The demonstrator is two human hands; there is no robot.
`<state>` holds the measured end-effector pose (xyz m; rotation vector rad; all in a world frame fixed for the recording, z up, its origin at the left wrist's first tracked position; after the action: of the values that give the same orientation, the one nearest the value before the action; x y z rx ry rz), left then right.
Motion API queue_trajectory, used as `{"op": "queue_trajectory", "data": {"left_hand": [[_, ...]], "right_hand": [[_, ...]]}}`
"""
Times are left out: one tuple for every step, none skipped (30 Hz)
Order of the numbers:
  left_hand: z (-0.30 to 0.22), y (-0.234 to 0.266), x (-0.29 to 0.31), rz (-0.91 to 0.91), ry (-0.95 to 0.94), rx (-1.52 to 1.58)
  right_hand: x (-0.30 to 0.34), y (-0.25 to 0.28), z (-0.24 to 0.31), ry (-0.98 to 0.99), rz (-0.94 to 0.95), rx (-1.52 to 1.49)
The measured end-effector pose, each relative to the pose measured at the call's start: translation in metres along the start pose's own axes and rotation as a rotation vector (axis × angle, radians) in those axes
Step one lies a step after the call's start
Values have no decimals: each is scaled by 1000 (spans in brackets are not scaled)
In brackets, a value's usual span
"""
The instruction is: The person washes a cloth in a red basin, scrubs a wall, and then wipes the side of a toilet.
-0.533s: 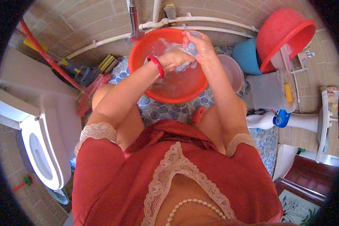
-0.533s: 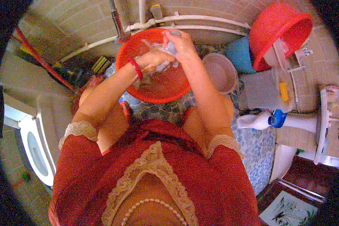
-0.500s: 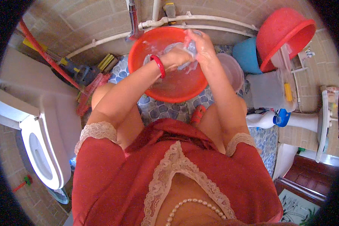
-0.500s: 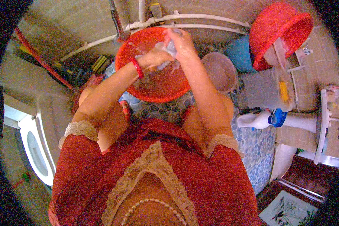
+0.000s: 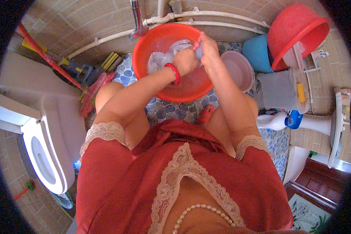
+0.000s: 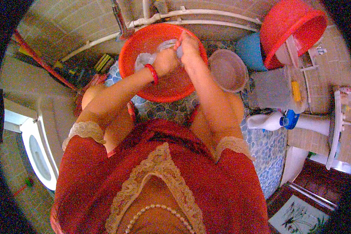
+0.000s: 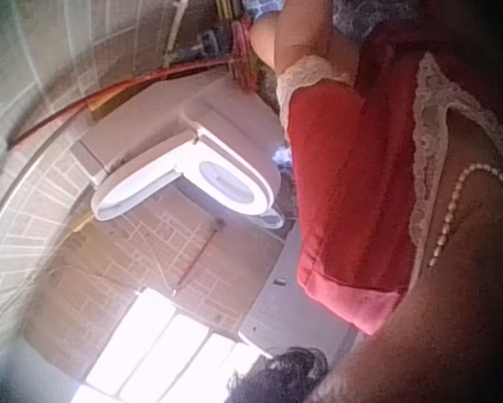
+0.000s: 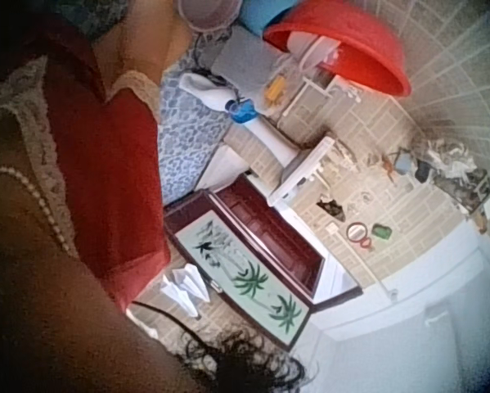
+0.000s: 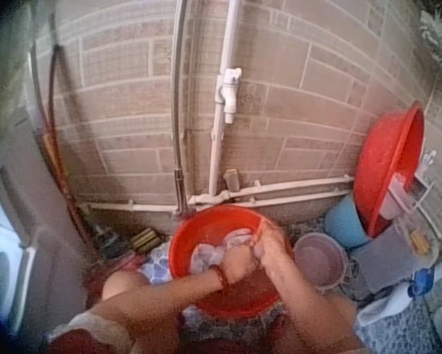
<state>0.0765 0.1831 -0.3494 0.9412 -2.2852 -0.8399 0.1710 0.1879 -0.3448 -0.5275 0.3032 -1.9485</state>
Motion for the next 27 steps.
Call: {"op": "queue_trajectory", "data": {"left_hand": [[7, -5, -1, 2, 0, 1], [12, -16, -1, 67, -150, -9], [6, -24, 1, 139, -312, -19], [10, -25, -2, 141, -317, -21], [13, -39, 1, 337, -360, -48], [16, -53, 7, 535, -400, -75], [20, -50, 3, 538, -396, -77], [32, -48, -5, 530, -346, -247], [39, -47, -13, 527, -308, -419], [48, -48, -18, 521, -268, -592], [58, -38, -19, 358, -263, -744], [64, -34, -13, 363, -271, -749], [65, -25, -4, 285, -271, -769], [73, -24, 0, 230, -225, -783], [77, -26, 1, 181, -191, -798], [81, -28, 2, 131, -155, -809], [91, -32, -4, 207, -109, -784], [106, -35, -9, 276, -49, -756], [121, -43, -21, 273, -45, -761], [149, -49, -32, 234, 9, -680], [150, -49, -35, 206, 39, -597], [148, -53, -38, 212, 35, -600], [87, -31, -29, -80, -354, -628], [68, -29, -27, -223, -557, -619], [48, -25, -20, -380, -752, -626], [83, -20, -22, -398, -798, -601], [86, -19, -18, -386, -843, -575]], "right_hand": [[-3, 7, -6, -80, 32, 229], [-4, 8, -13, -161, 76, 458], [-10, 24, -16, -158, 73, 457], [-16, 31, -11, -39, 153, 1072], [-14, 18, -11, 92, 241, 1679], [-11, 20, -14, 90, 245, 1674], [-2, 21, -15, 171, 210, 1879], [11, 13, -13, 257, 176, 2082], [23, 5, -18, 65, 281, 2034], [19, 10, -46, -37, 376, 2012], [36, -5, -67, -156, 527, 2044], [49, -7, -90, -236, 603, 2027], [67, -7, -105, -133, 739, 2141], [81, -8, -119, -15, 882, 2250], [70, 7, -125, -19, 866, 2250], [52, 26, -124, -25, 822, 2279], [40, 37, -124, -29, 784, 2304], [41, 34, -124, -19, 787, 2302], [37, 35, -114, -24, 599, 2267], [37, 30, -105, -20, 431, 2219], [43, 26, -101, -26, 426, 2215], [55, 18, -116, -90, 724, 2242], [66, 17, -125, -155, 1015, 2250], [63, 24, -121, -159, 998, 2253], [55, 33, -112, -113, 894, 2290], [50, 9, -111, 6, 851, 2326], [48, 11, -116, 9, 854, 2323]]}}
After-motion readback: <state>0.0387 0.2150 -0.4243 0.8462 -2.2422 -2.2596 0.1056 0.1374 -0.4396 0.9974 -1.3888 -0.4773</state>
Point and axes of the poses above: each hand's wrist, its own x-axis away from the middle knuckle, its own y-axis out of the back of the hand, z = x × y, the point moved 8 cm from there along -x, towards the middle knuckle, and after that the axes turned 7 degrees about z, right-handed, at the moved point
